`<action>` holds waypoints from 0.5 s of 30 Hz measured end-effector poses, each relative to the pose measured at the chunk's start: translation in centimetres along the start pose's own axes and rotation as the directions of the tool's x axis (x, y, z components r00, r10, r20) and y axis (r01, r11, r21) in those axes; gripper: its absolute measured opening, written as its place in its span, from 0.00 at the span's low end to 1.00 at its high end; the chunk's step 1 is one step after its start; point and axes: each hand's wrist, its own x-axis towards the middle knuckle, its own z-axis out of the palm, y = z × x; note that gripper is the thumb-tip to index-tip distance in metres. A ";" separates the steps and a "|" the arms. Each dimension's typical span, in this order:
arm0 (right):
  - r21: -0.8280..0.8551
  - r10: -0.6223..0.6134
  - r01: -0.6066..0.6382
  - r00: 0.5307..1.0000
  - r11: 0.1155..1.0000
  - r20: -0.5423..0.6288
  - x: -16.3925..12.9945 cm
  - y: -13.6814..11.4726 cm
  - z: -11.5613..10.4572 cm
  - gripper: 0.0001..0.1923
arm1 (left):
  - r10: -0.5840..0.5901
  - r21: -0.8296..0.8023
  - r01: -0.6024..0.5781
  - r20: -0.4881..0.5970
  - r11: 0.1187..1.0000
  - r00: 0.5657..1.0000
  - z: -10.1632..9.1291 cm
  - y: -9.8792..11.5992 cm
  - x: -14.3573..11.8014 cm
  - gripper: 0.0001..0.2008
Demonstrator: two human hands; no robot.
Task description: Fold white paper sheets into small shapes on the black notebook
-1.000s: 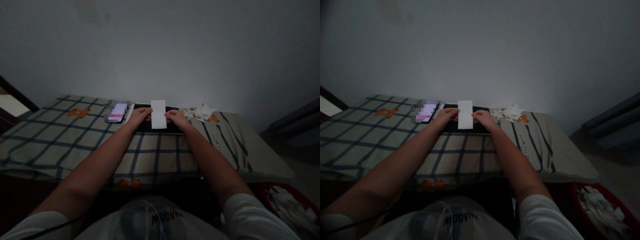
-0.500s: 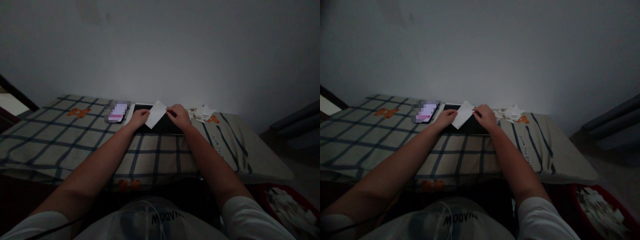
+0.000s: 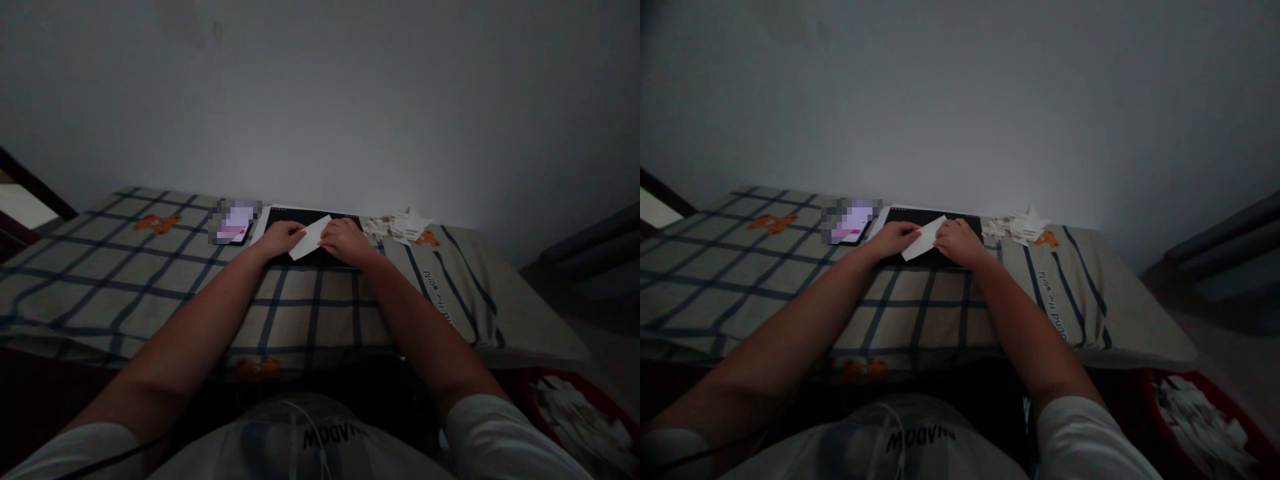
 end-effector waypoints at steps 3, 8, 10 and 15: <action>-0.006 -0.008 0.008 0.999 1.000 0.039 0.3 -0.7 -0.1 0.12 | 0.045 0.054 -0.043 -0.027 0.998 0.999 0.1 0.4 -0.3 0.14; 0.040 0.018 -0.021 0.998 0.999 0.058 0.6 -1.4 0.0 0.10 | 0.044 0.076 -0.038 -0.081 0.996 0.996 0.4 0.7 -0.4 0.16; 0.090 0.031 -0.037 0.998 0.995 0.063 0.7 -1.3 0.3 0.09 | 0.047 0.065 -0.042 -0.083 0.997 0.995 0.5 0.8 -0.4 0.17; 0.251 0.090 -0.113 0.991 0.961 0.102 0.5 -0.6 1.1 0.08 | 0.054 0.022 -0.052 -0.053 0.998 0.997 0.5 1.0 -0.5 0.17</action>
